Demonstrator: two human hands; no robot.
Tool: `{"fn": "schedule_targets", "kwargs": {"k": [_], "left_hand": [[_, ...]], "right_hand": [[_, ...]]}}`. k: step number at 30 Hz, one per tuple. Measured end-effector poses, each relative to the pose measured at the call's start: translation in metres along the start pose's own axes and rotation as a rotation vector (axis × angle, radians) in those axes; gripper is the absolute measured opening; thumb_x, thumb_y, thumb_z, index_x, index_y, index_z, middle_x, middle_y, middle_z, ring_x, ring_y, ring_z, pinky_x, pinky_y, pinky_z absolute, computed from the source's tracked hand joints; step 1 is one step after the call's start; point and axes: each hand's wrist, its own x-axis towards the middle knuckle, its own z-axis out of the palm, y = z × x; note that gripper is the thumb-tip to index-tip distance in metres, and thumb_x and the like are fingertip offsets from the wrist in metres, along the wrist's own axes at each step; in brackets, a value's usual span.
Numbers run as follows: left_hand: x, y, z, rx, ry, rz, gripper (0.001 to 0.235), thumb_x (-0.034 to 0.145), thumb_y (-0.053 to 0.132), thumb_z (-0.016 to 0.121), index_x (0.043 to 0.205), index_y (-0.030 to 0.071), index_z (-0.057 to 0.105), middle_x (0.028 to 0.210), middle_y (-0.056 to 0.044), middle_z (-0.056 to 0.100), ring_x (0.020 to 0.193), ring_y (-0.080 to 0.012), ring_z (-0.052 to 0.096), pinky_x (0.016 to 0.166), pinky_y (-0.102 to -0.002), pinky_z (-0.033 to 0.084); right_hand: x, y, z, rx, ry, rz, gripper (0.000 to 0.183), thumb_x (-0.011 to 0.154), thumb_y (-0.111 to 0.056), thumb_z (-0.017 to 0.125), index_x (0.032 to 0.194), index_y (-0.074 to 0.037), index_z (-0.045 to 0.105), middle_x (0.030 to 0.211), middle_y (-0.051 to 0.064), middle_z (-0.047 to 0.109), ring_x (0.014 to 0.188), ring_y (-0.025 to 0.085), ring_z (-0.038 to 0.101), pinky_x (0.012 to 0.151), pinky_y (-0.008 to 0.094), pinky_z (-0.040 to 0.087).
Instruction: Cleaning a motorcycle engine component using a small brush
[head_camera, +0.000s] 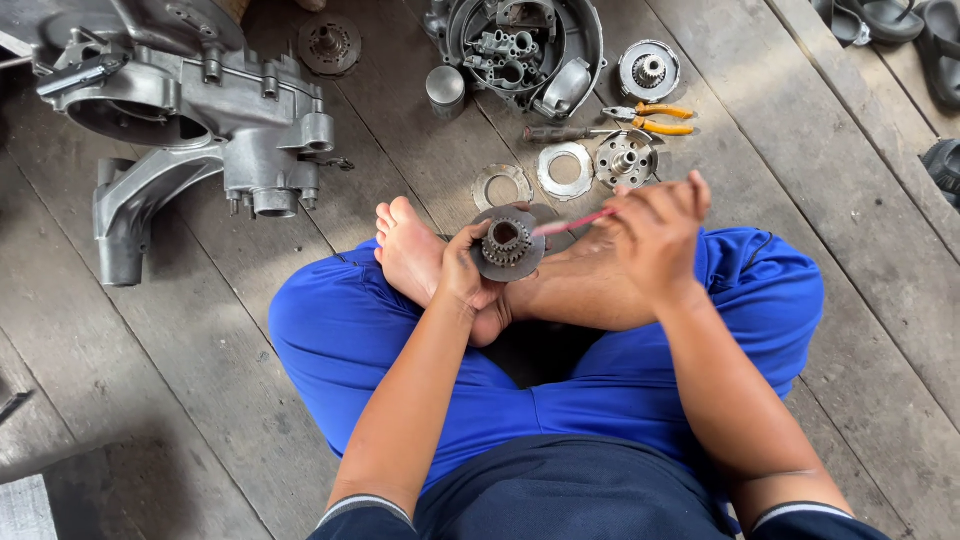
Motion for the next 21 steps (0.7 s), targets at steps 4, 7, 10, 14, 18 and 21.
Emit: {"fn": "schedule_targets", "kwargs": {"k": [4,7,10,14,18,21], "left_hand": [[0.015,-0.006,-0.028,0.078,-0.090,0.025,0.064,0.089,0.036,0.050,0.145,0.006,0.052,0.124,-0.026,0.064,0.106,-0.0421,0.069,0.065,-0.065,0.063],[0.021,-0.008,-0.027,0.062,-0.098,0.076,0.066,0.088,0.039,0.045,0.144,0.004,0.052,0.124,-0.023,0.065,0.107,-0.0411,0.067,0.070,-0.066,0.062],[0.020,-0.009,-0.023,-0.059,-0.110,0.107,0.069,0.086,0.041,0.047,0.144,0.003,0.052,0.119,-0.029,0.066,0.114,-0.0437,0.064,0.081,-0.066,0.060],[0.030,-0.008,-0.029,-0.076,-0.074,0.068,0.065,0.084,0.049,0.052,0.135,0.010,0.058,0.118,-0.028,0.066,0.098,-0.0484,0.067,0.060,-0.067,0.060],[0.029,-0.001,-0.021,-0.083,-0.052,0.149,0.058,0.085,0.048,0.051,0.128,0.010,0.059,0.106,-0.029,0.067,0.088,-0.0491,0.069,0.053,-0.062,0.060],[0.038,-0.009,-0.043,-0.098,0.009,0.251,0.053,0.089,0.054,0.048,0.126,0.016,0.059,0.105,-0.026,0.066,0.088,-0.0474,0.070,0.057,-0.061,0.062]], "right_hand": [[0.004,0.007,0.000,0.188,-0.039,0.010,0.032,0.103,-0.052,0.065,0.097,-0.022,0.075,0.091,0.001,0.063,0.089,0.025,0.054,0.113,0.048,0.034],[-0.006,-0.009,0.015,0.318,-0.162,-0.032,0.035,0.096,-0.056,0.066,0.091,-0.023,0.074,0.086,0.001,0.064,0.083,0.024,0.055,0.103,0.046,0.040],[0.002,-0.033,0.011,0.258,-0.290,-0.058,0.023,0.095,-0.042,0.072,0.090,-0.019,0.071,0.081,0.005,0.063,0.076,0.028,0.060,0.089,0.044,0.046],[0.019,-0.047,0.003,0.202,-0.310,-0.025,0.024,0.094,-0.041,0.073,0.088,-0.018,0.070,0.077,0.006,0.062,0.074,0.028,0.064,0.084,0.043,0.047],[-0.010,-0.039,0.032,0.025,-0.148,0.007,0.029,0.100,-0.048,0.065,0.091,-0.021,0.067,0.082,0.000,0.058,0.079,0.021,0.060,0.087,0.038,0.045],[-0.001,-0.032,0.018,0.152,-0.130,0.164,0.020,0.103,-0.043,0.069,0.097,-0.024,0.070,0.084,-0.005,0.059,0.085,0.020,0.065,0.083,0.035,0.047]]}}
